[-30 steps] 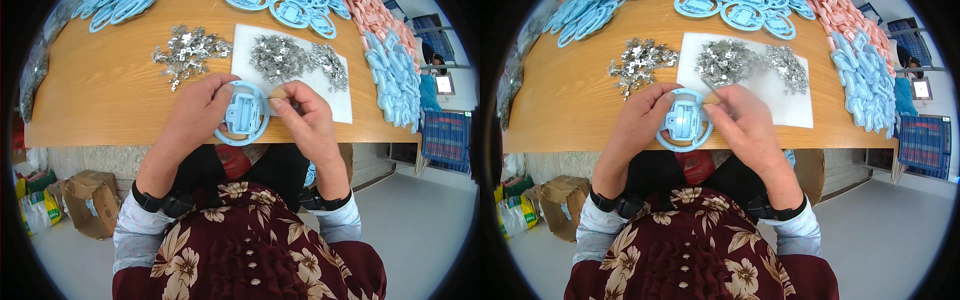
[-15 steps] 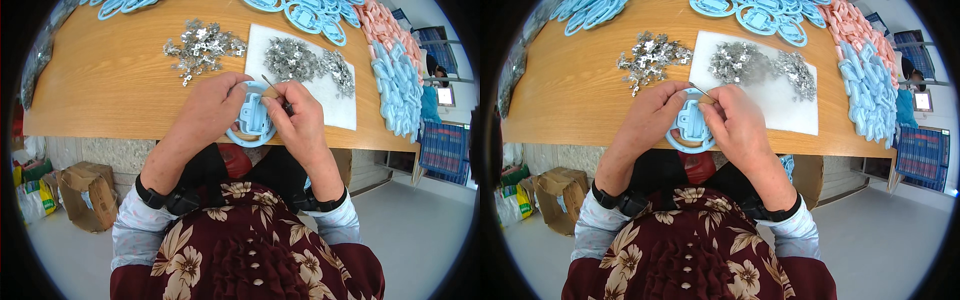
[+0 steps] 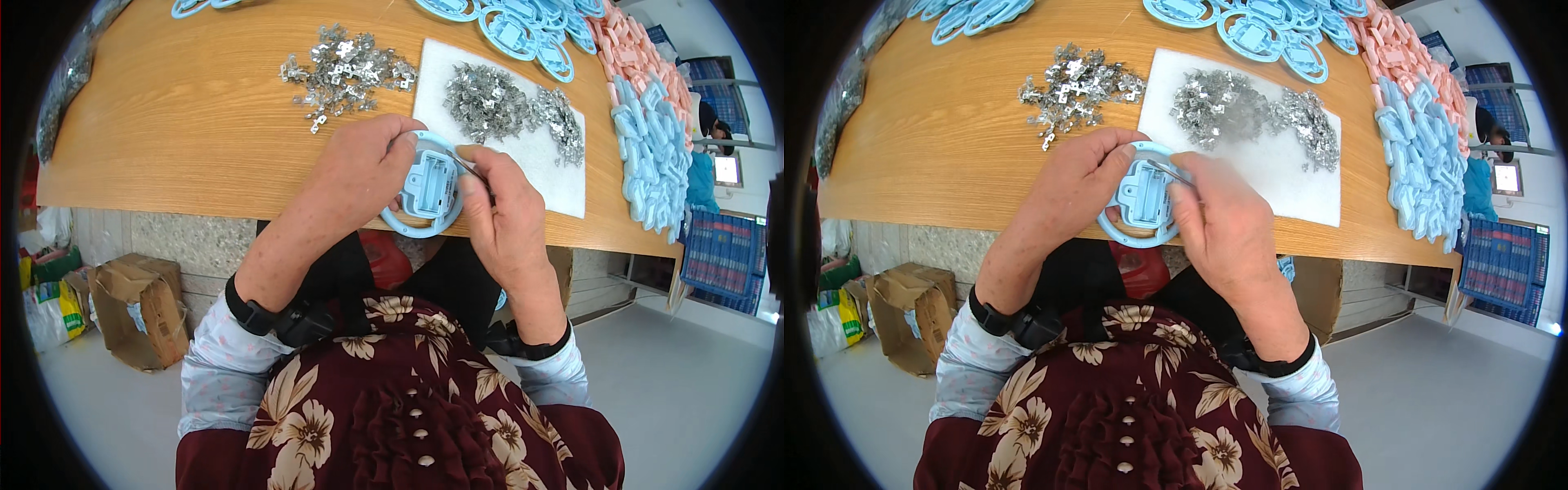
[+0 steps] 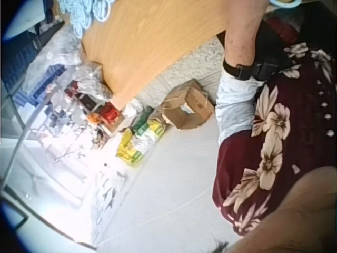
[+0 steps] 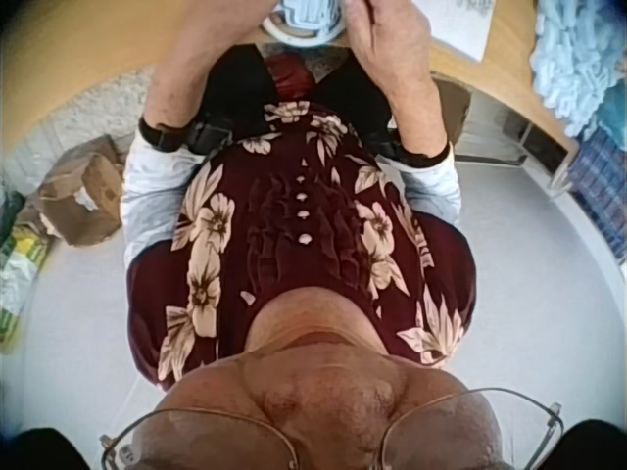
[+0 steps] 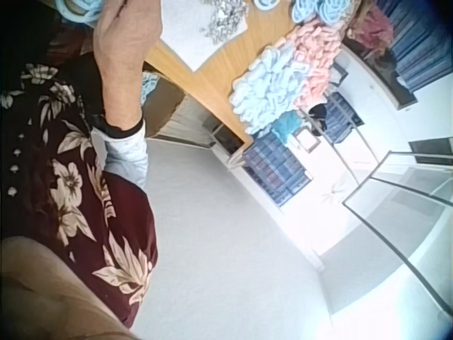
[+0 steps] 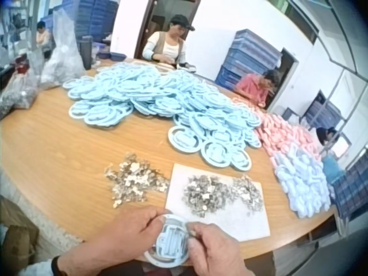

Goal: Manually assemble small silver components onto circular blue plastic frames.

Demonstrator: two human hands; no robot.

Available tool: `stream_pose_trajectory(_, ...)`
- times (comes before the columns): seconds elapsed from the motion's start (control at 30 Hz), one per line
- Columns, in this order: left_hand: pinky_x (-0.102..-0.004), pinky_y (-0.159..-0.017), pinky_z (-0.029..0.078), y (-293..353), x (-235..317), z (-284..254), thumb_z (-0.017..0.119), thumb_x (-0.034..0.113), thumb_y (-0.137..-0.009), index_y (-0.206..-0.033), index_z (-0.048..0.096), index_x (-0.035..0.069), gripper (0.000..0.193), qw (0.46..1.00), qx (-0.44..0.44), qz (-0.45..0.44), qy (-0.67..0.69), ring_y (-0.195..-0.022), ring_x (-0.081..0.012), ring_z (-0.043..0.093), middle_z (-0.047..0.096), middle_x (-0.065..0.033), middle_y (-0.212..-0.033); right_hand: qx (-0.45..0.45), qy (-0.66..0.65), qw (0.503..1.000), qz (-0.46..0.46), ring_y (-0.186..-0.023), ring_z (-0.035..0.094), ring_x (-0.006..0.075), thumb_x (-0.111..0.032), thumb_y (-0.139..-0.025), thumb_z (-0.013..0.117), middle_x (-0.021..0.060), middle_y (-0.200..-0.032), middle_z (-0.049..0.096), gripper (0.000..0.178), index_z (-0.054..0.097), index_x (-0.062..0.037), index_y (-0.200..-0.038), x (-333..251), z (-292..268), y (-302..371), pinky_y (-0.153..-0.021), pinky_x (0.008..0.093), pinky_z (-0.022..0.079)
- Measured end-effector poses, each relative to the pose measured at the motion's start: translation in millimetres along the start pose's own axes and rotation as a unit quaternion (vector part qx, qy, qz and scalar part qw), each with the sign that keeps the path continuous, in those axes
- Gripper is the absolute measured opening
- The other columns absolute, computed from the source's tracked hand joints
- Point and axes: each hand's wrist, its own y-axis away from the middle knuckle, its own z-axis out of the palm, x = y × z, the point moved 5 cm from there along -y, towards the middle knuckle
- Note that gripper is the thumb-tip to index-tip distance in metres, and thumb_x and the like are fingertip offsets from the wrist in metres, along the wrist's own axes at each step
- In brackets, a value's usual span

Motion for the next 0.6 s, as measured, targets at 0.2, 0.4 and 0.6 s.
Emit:
stream_pose_trajectory(0.2,-0.0258,-0.06,0.055,0,0,0,0.05,0.017,-0.102,-0.117,0.066,-0.004,0.03,1.0,0.004,-0.001,-0.002,-0.071,-0.0095,0.064,0.07,-0.0058,-0.088,-0.05,0.134,0.99,-0.019,-0.068,0.064,0.0296,-0.008,-0.085,0.068,0.01,-0.077,0.063,0.031,0.067,-0.0164,-0.115,2,-5,7,-0.059,0.0404,0.05)
stream_pose_trajectory(0.4,-0.0254,-0.06,0.054,-1,-1,1,0.05,0.017,-0.102,-0.116,0.066,-0.005,0.03,1.0,0.0,0.002,0.007,-0.07,-0.0092,0.064,0.07,-0.0055,-0.087,-0.057,0.186,0.98,-0.049,-0.06,0.06,0.0263,-0.009,-0.081,0.071,0.005,-0.067,0.056,0.035,0.07,-0.0235,-0.113,-2,-6,5,-0.052,0.039,0.048)
stream_pose_trajectory(0.6,-0.0257,-0.059,0.054,-1,-2,1,0.049,0.016,-0.101,-0.116,0.066,-0.005,0.03,1.0,-0.002,0.001,0.001,-0.069,-0.0094,0.064,0.07,-0.0056,-0.086,-0.058,0.202,0.975,-0.076,-0.059,0.06,0.0262,-0.007,-0.082,0.068,0.0046,-0.065,0.053,0.034,0.07,-0.0217,-0.112,-5,-5,4,-0.051,0.0387,0.048)
